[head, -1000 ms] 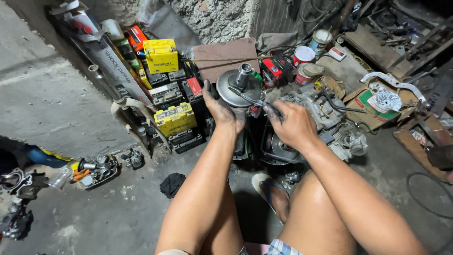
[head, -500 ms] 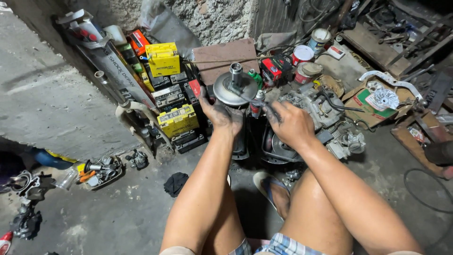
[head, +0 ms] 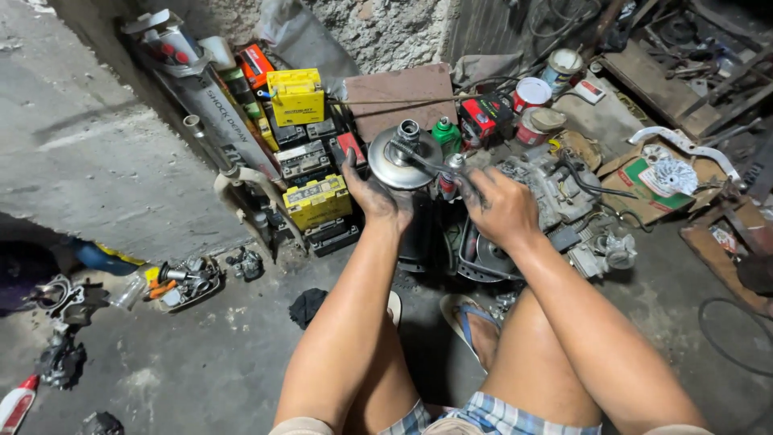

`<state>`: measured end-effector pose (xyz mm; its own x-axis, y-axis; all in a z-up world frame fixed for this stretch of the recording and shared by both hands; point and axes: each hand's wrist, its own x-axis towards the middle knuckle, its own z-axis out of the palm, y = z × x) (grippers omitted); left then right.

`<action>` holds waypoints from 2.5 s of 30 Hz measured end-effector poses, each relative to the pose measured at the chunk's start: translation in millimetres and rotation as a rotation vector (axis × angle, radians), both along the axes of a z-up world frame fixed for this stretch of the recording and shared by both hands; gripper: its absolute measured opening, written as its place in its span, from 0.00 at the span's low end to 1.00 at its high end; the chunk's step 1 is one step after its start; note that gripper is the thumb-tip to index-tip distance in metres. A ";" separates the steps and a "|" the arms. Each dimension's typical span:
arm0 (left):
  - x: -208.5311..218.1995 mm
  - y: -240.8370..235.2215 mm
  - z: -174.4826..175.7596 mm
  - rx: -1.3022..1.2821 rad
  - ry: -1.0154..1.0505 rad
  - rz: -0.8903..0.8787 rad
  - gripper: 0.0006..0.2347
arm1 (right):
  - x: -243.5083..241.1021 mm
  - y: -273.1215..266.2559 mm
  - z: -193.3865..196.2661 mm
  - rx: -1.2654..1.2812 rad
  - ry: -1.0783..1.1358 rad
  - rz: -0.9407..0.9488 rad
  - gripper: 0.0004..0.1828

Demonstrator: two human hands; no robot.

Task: Cleaning and inspecting a motorcycle CVT pulley using a cloth and a small metal tool.

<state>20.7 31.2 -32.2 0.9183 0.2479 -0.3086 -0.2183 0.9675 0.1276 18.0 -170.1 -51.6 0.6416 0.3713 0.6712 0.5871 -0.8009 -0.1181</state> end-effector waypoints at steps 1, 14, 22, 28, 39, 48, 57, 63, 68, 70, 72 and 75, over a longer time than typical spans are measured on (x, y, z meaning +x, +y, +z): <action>-2.1 0.8 1.3 0.001 0.001 0.008 0.26 | -8.4 5.8 12.0 0.001 0.001 0.008 0.09; 10.9 4.2 -7.0 -0.045 -0.006 0.075 0.20 | -18.7 -1.0 24.0 -0.066 0.101 0.038 0.11; 6.1 -1.6 2.3 -0.041 0.000 0.105 0.15 | -28.5 -9.0 33.9 -0.081 0.164 -0.016 0.10; 3.4 -9.1 3.6 -0.009 -0.026 0.136 0.14 | -34.5 -23.1 32.4 -0.087 0.164 -0.099 0.10; -3.2 -25.0 17.7 0.068 0.060 0.128 0.12 | -33.7 -15.9 40.5 -0.079 0.238 -0.091 0.19; 1.0 -15.2 20.1 0.073 0.050 0.166 0.11 | -30.3 -11.2 45.2 0.031 0.216 -0.024 0.16; -10.9 -32.0 50.1 0.007 0.026 0.171 0.11 | -30.8 -10.3 51.9 -0.037 0.294 -0.053 0.12; -3.0 -34.4 38.7 -0.043 -0.003 0.146 0.11 | -34.5 -10.2 60.1 0.000 0.187 -0.080 0.14; -14.4 -39.9 52.4 -0.075 -0.001 0.126 0.14 | -30.9 -11.2 48.2 -0.031 0.180 -0.071 0.14; -19.2 -40.3 51.8 -0.076 0.001 0.122 0.16 | -32.3 -8.8 47.1 -0.015 0.150 -0.086 0.15; -16.1 -37.5 44.8 -0.109 0.049 0.081 0.19 | -33.8 -4.6 52.5 -0.050 0.168 -0.085 0.14; -15.7 -36.9 37.4 -0.116 0.061 0.096 0.16 | -28.7 -5.3 40.3 -0.067 0.243 -0.088 0.14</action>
<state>5.1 -5.7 5.1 0.8707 0.2930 -0.3950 -0.3056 0.9516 0.0321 -10.7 -175.4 -11.3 0.8128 0.3448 0.4695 0.4753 -0.8585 -0.1924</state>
